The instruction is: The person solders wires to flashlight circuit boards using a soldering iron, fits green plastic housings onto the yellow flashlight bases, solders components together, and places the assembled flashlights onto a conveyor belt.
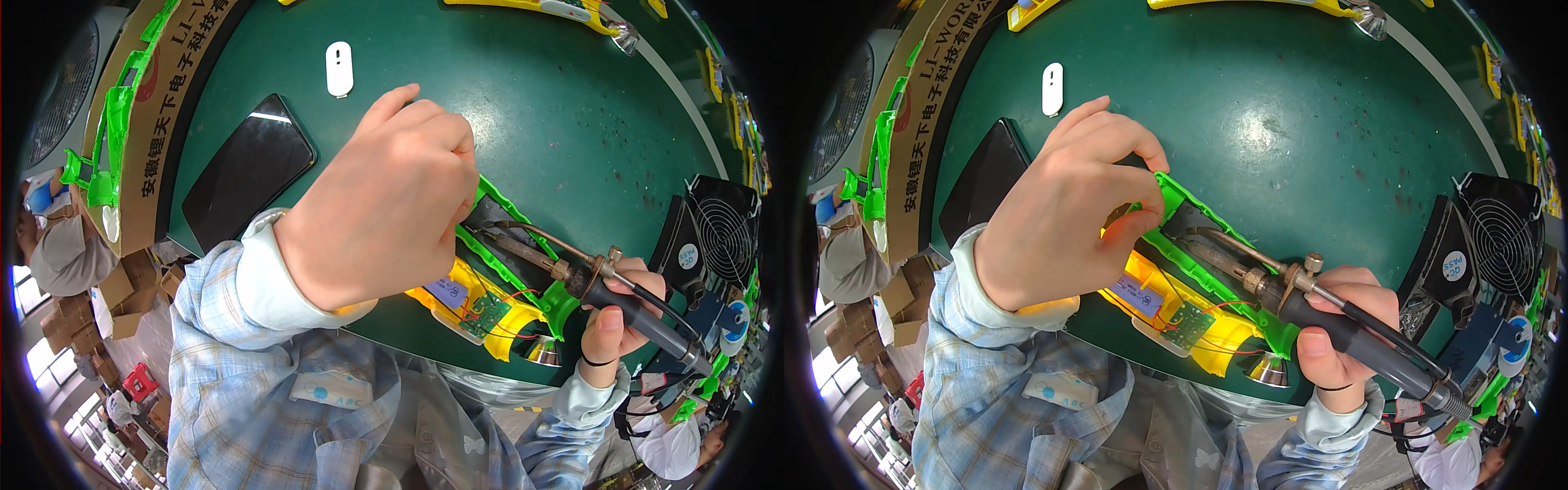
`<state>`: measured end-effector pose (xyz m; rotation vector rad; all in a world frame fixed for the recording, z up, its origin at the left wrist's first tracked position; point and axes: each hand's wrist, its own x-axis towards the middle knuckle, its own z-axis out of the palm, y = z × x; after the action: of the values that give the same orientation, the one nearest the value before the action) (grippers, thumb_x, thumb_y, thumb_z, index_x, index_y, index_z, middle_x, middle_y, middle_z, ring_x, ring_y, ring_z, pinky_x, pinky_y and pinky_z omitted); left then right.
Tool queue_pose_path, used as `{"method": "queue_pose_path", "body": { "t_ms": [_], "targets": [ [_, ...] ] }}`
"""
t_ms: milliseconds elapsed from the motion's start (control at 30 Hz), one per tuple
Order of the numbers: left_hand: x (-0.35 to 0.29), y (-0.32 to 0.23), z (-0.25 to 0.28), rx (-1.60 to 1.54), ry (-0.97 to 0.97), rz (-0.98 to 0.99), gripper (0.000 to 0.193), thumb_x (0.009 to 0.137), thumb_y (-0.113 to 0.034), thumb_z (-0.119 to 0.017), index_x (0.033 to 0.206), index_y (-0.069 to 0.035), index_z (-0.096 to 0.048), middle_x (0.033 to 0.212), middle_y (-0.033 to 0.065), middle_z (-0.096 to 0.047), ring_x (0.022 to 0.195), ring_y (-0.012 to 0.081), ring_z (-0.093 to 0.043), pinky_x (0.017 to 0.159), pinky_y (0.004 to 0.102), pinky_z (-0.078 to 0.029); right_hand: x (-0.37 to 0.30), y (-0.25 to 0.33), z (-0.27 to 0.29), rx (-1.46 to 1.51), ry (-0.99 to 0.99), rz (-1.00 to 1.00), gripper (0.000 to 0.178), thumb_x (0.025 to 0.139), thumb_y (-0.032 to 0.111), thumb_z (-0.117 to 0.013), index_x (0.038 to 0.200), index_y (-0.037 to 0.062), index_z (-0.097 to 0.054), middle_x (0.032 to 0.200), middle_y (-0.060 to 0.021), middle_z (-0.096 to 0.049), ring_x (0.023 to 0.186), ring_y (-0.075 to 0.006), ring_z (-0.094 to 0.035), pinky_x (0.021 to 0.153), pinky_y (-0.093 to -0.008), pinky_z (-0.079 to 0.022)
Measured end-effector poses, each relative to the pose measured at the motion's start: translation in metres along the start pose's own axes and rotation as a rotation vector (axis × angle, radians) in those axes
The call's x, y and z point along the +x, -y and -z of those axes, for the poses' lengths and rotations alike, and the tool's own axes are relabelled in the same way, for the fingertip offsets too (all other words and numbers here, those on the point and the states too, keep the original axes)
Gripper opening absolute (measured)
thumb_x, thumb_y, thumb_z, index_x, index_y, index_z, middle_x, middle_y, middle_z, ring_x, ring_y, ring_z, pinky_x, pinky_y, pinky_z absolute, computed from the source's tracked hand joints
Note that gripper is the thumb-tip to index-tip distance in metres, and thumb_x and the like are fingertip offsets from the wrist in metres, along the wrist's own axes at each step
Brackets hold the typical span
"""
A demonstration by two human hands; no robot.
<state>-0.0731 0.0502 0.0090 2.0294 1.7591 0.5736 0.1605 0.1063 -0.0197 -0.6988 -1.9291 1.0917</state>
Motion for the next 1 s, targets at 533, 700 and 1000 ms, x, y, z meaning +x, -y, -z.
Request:
{"method": "queue_pose_path", "body": {
  "t_ms": [533, 700, 1000],
  "targets": [
    [-0.0007, -0.0043, -0.0040, 0.087, -0.044, -0.021, 0.008, 0.053, 0.005, -0.053, 0.055, -0.003, -0.052, 0.080, 0.0059, -0.047, 0.078, 0.0225, -0.049, 0.091, 0.0486, -0.031, -0.0032, 0.0001, 0.0034, 0.103, 0.000, -0.059, 0.033, 0.069, 0.025, -0.065, 0.080, -0.0030, -0.052, 0.076, -0.0084, -0.050, 0.063, -0.0210, -0.052, 0.056, -0.0292, -0.042],
    [-0.0006, -0.0044, -0.0040, 0.087, -0.036, -0.018, 0.008, 0.053, 0.005, -0.053, 0.055, -0.003, -0.052, 0.080, 0.0059, -0.047, 0.078, 0.0225, -0.049, 0.091, 0.0484, -0.031, -0.0034, 0.0017, 0.0032, 0.132, 0.010, -0.101, 0.031, 0.069, 0.023, -0.065, 0.081, -0.0027, -0.053, 0.074, -0.0090, -0.051, 0.063, -0.0211, -0.052, 0.056, -0.0286, -0.042],
    [-0.0016, -0.0049, -0.0041, 0.097, -0.039, -0.007, 0.007, 0.054, 0.004, -0.054, 0.055, -0.003, -0.052, 0.079, 0.0056, -0.047, 0.078, 0.0227, -0.049, 0.092, 0.0470, -0.031, -0.0035, 0.0019, 0.0012, 0.105, 0.024, -0.098, 0.032, 0.068, 0.023, -0.065, 0.081, -0.0030, -0.052, 0.074, -0.0102, -0.052, 0.063, -0.0206, -0.052, 0.057, -0.0281, -0.043]
  ]
}}
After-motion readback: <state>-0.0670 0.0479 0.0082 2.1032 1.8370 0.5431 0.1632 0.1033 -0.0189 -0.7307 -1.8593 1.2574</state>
